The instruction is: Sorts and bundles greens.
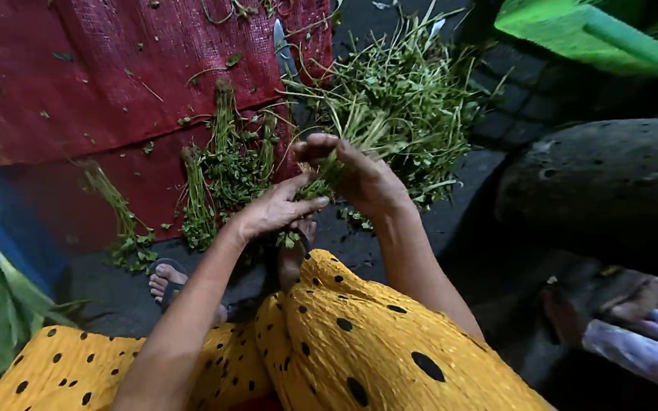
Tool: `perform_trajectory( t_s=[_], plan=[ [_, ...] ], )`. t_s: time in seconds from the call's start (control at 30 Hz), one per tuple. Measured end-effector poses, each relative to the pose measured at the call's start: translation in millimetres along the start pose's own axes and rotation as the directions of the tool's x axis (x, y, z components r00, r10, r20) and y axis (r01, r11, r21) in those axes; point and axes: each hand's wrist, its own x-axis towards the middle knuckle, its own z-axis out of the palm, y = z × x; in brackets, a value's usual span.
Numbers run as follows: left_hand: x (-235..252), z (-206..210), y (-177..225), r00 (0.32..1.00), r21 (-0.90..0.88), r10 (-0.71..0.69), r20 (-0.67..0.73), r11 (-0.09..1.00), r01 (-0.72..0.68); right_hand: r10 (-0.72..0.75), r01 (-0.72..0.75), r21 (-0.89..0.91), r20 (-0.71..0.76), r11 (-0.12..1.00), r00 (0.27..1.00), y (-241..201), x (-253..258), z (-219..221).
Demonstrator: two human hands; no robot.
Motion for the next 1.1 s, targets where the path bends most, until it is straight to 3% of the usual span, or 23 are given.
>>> perform_trajectory(
  t_s=[0.1, 0.17, 0.3, 0.37, 0.43, 0.53, 0.67, 0.77, 0.83, 0.97, 1.1],
  plan=[
    [-10.6, -2.2, -3.1, 0.968, 0.244, -0.034, -0.247, 0.965, 0.096, -0.032, -0.009, -0.144, -0.280, 0.990, 0.960, -4.8, 14.3, 20.8],
    [-19.2, 2.8, -3.3, 0.928, 0.444, 0.050, -0.369, 0.887, 0.129, -0.065, -0.062, -0.286, -0.413, 0.956, 0.908, -2.3, 18.5, 24.4],
    [-12.4, 19.3, -9.1, 0.819, 0.722, 0.311, -0.482, 0.671, 0.170, -0.102, -0.176, -0.531, -0.452, 0.829, 0.886, 8.8, 16.5, 23.8],
    [-3.0, 28.0, -11.7, 0.786, 0.732, 0.390, -0.480, 0.672, 0.114, -0.047, -0.130, -0.394, -0.410, 0.910, 0.911, 3.0, 13.4, 30.3],
    [1.7, 34.4, -13.5, 0.774, 0.711, 0.419, -0.474, 0.700, 0.056, 0.065, -0.093, -0.066, -0.338, 0.994, 0.939, -5.6, 9.5, 39.2],
    [-1.5, 36.0, -7.3, 0.812, 0.585, 0.354, -0.464, 0.811, -0.019, 0.076, -0.042, 0.124, -0.291, 0.991, 0.954, -7.9, 7.5, 39.7],
    [-15.7, 22.4, 3.6, 0.953, 0.049, 0.027, -0.303, 0.999, -0.013, 0.095, -0.025, 0.188, -0.373, 0.982, 0.923, -0.2, 10.4, 32.3],
    [-22.2, 9.8, 5.7, 0.994, -0.365, -0.036, -0.102, 0.931, -0.003, -0.009, 0.071, 0.133, -0.421, 0.989, 0.907, 7.4, 11.0, 28.4],
    [-21.5, 0.8, 4.5, 1.000, -0.536, -0.016, -0.004, 0.844, 0.012, -0.053, 0.104, 0.094, -0.438, 0.990, 0.898, 8.6, 12.7, 29.7],
    [-16.9, -5.3, -1.5, 0.995, -0.550, -0.037, 0.094, 0.831, 0.083, -0.025, 0.094, 0.161, -0.387, 0.982, 0.922, 3.0, 14.1, 28.1],
    [-16.3, -1.7, 5.5, 0.997, -0.216, -0.079, 0.003, 0.973, 0.078, 0.076, 0.024, 0.300, -0.315, 0.954, 0.946, -1.3, 11.7, 20.8]
  ],
)
